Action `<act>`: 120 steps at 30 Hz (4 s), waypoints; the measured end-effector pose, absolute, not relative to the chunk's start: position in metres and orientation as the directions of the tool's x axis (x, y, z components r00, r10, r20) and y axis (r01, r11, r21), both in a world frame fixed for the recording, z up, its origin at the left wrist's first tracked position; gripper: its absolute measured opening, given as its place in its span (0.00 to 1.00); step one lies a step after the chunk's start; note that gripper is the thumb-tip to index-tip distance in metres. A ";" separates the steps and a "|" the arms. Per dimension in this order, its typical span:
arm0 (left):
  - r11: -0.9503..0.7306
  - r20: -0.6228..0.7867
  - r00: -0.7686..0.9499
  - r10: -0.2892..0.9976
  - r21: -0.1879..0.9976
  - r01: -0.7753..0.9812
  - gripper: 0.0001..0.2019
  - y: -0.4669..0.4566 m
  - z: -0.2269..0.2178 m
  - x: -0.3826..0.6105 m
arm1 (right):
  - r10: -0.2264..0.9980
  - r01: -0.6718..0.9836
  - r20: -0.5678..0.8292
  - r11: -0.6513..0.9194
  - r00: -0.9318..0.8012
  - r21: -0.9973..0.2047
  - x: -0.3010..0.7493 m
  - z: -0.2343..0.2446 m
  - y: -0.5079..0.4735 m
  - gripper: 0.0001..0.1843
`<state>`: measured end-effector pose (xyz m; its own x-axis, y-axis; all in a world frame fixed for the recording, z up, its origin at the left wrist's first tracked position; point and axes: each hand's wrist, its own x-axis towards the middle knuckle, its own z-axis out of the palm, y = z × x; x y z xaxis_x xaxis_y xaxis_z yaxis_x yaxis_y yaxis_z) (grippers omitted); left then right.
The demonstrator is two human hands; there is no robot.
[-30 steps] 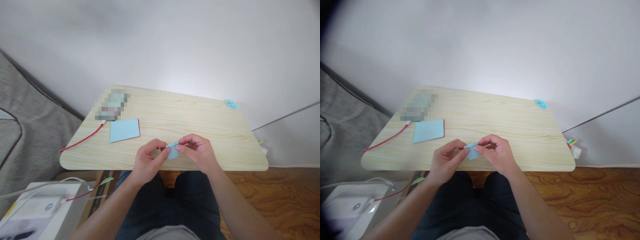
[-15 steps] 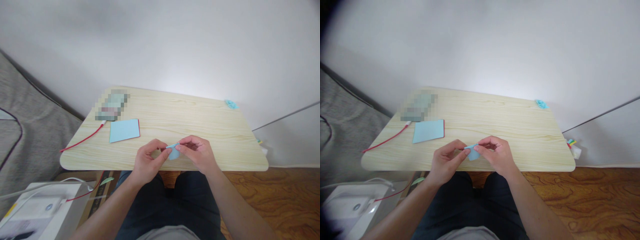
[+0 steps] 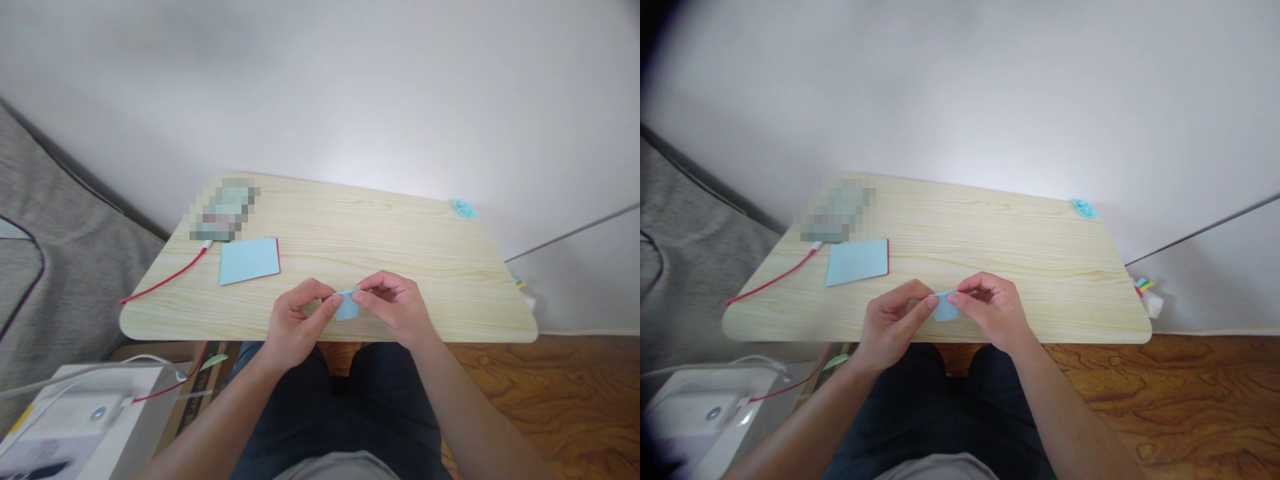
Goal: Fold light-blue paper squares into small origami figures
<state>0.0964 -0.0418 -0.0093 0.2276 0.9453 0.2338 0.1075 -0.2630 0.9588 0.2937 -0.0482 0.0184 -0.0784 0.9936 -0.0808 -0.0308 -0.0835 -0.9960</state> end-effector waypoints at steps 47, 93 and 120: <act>-0.053 0.073 0.117 0.990 0.984 -0.169 0.07 -0.033 -0.015 0.095 | 0.964 0.236 -0.037 0.027 -0.263 -0.971 0.291 0.013 -0.050 0.15; -0.042 0.055 0.184 0.981 0.997 -0.071 0.08 -0.036 -0.017 0.096 | 0.991 0.111 0.057 0.071 -0.120 -0.991 0.293 0.008 -0.047 0.09; -0.085 0.085 0.281 0.956 0.996 -0.010 0.08 -0.037 -0.016 0.092 | 0.986 0.178 0.021 0.051 -0.166 -0.983 0.293 0.008 -0.050 0.12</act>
<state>0.0921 -0.0369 -0.0157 0.2805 0.9561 0.0846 -0.0101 -0.0852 0.9963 0.2931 -0.0500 0.0084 -0.1656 0.9860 0.0211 0.1778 0.0509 -0.9828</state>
